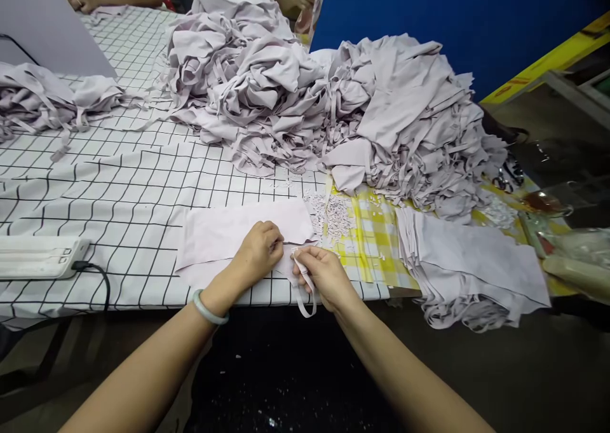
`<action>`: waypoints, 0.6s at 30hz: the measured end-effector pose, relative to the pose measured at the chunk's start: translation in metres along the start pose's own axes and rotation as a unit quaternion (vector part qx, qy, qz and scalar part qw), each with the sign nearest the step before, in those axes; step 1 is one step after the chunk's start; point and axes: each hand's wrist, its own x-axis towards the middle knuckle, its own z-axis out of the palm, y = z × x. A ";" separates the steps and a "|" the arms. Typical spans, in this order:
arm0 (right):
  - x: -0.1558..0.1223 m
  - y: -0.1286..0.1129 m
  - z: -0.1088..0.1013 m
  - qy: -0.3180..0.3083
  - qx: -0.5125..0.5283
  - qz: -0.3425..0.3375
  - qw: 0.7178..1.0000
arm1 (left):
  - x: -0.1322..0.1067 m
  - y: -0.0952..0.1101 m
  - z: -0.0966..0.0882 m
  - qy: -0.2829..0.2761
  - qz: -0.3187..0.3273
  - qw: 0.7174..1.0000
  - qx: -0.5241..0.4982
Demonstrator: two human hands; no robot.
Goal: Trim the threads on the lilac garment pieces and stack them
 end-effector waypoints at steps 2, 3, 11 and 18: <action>0.004 -0.002 0.004 0.000 0.015 0.002 1.000 | 0.001 0.000 -0.001 0.003 -0.018 1.000 -0.025; 0.006 -0.003 0.006 0.003 0.023 0.003 1.000 | 0.001 0.001 -0.002 0.003 -0.028 0.999 -0.037; 0.016 -0.002 0.015 0.039 0.050 0.006 0.998 | 0.004 0.005 -0.006 -0.011 -0.058 0.996 -0.061; 0.017 -0.005 0.018 0.044 0.044 0.021 0.998 | 0.004 0.005 -0.005 -0.014 -0.071 0.995 -0.066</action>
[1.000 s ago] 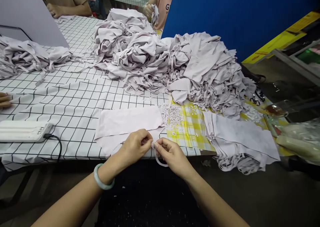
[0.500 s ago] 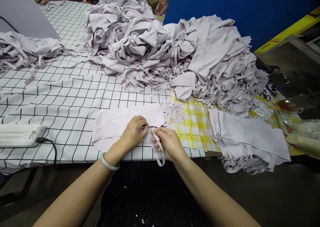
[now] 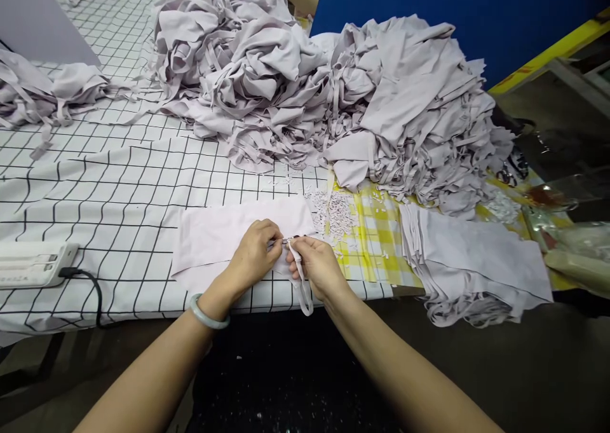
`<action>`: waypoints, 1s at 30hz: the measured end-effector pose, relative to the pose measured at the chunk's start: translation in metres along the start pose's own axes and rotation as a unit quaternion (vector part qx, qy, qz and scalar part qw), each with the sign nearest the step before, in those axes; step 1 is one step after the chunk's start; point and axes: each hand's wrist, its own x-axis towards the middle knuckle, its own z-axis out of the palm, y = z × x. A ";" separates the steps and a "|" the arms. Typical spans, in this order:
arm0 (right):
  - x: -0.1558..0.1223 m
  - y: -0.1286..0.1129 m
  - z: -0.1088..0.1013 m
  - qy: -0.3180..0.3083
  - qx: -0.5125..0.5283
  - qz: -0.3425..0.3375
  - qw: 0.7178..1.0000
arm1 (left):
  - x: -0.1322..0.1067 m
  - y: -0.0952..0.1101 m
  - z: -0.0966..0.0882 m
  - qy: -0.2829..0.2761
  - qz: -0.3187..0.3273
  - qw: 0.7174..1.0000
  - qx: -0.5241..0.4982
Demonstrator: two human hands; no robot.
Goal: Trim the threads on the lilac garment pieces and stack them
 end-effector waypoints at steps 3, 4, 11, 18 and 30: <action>-0.001 -0.001 0.003 -0.007 -0.013 0.003 1.000 | -0.001 0.001 0.001 -0.001 -0.004 1.000 -0.004; -0.002 -0.001 0.005 -0.009 -0.017 0.004 1.000 | -0.001 0.001 0.000 -0.002 -0.005 1.000 -0.004; -0.009 -0.001 -0.004 -0.057 -0.039 0.031 0.997 | 0.018 -0.005 -0.020 -0.059 0.065 0.996 0.033; -0.067 0.030 -0.035 -0.068 -0.084 -0.031 0.994 | 0.046 -0.013 -0.005 -0.183 0.083 0.952 0.231; -0.012 0.013 -0.062 0.221 -0.513 -0.455 0.693 | 0.040 -0.022 0.005 -0.153 0.103 0.944 0.274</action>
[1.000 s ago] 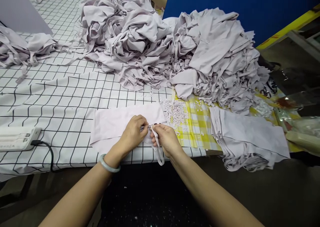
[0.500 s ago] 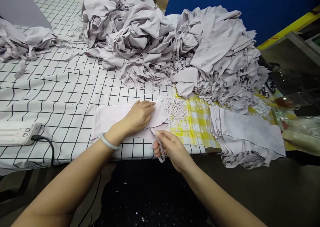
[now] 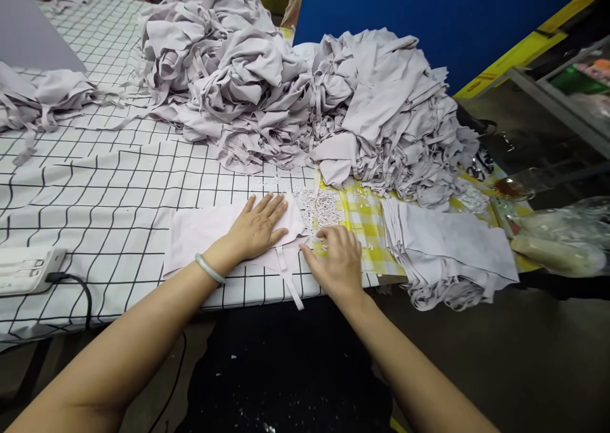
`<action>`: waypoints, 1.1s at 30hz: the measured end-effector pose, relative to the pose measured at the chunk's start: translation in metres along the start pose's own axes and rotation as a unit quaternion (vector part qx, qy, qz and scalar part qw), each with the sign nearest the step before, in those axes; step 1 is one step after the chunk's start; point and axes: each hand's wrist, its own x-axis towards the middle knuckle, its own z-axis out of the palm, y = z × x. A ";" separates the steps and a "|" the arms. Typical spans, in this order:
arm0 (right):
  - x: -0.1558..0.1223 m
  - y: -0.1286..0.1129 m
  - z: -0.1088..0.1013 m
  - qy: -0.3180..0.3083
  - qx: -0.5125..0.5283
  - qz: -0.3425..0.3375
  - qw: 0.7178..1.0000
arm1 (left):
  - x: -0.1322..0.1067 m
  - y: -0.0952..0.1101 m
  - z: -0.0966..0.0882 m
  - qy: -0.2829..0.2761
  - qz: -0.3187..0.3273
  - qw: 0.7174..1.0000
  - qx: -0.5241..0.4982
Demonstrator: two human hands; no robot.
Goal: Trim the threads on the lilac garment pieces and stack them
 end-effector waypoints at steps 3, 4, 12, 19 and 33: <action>0.027 0.008 0.017 -0.015 -0.118 -0.076 0.990 | -0.001 0.002 -0.002 0.000 0.000 1.000 0.002; 0.030 0.010 0.020 -0.010 -0.140 -0.092 0.986 | -0.001 0.002 -0.002 -0.001 -0.001 1.000 0.002; 0.018 0.013 0.029 0.013 -0.164 -0.114 0.980 | -0.001 0.003 -0.002 0.000 -0.006 1.000 0.009; 0.030 0.011 0.003 -0.083 -0.088 -0.065 0.991 | -0.002 0.003 -0.001 0.006 0.000 1.000 0.008; 0.006 0.023 0.008 -0.175 -0.057 -0.168 0.969 | -0.006 0.012 -0.019 -0.019 -0.029 0.999 -0.027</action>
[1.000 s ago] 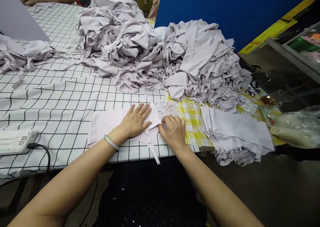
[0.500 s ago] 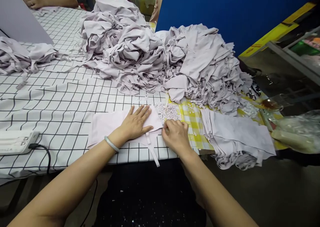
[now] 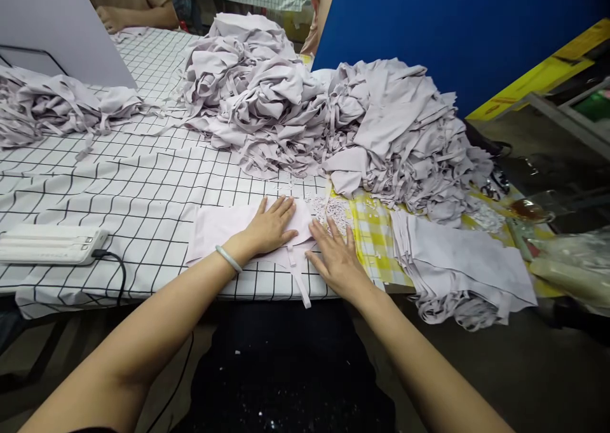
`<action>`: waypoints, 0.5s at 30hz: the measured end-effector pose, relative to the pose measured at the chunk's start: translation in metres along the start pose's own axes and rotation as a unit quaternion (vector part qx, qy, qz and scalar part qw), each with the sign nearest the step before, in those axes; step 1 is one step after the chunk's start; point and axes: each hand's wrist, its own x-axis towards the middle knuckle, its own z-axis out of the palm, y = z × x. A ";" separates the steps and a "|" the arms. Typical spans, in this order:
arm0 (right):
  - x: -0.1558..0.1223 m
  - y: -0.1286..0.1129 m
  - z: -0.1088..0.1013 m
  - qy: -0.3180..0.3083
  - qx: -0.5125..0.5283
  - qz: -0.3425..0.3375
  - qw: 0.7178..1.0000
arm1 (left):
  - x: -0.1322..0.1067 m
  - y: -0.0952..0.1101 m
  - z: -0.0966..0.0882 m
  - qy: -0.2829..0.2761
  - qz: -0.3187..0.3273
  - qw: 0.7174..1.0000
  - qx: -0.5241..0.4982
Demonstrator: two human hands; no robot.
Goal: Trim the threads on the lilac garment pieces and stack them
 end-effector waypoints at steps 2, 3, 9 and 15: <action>-0.003 0.003 -0.002 0.089 0.020 0.049 0.995 | -0.003 0.011 -0.001 0.056 -0.001 0.998 -0.021; -0.002 0.004 -0.002 0.121 0.030 0.072 0.990 | -0.004 0.018 0.000 0.083 0.007 0.996 -0.033; 0.017 -0.004 0.009 0.168 0.017 0.128 0.977 | 0.008 0.044 0.023 0.143 0.022 0.985 -0.094; 0.033 -0.009 0.006 0.173 -0.082 0.082 0.978 | 0.017 0.030 0.032 0.178 -0.007 0.975 -0.132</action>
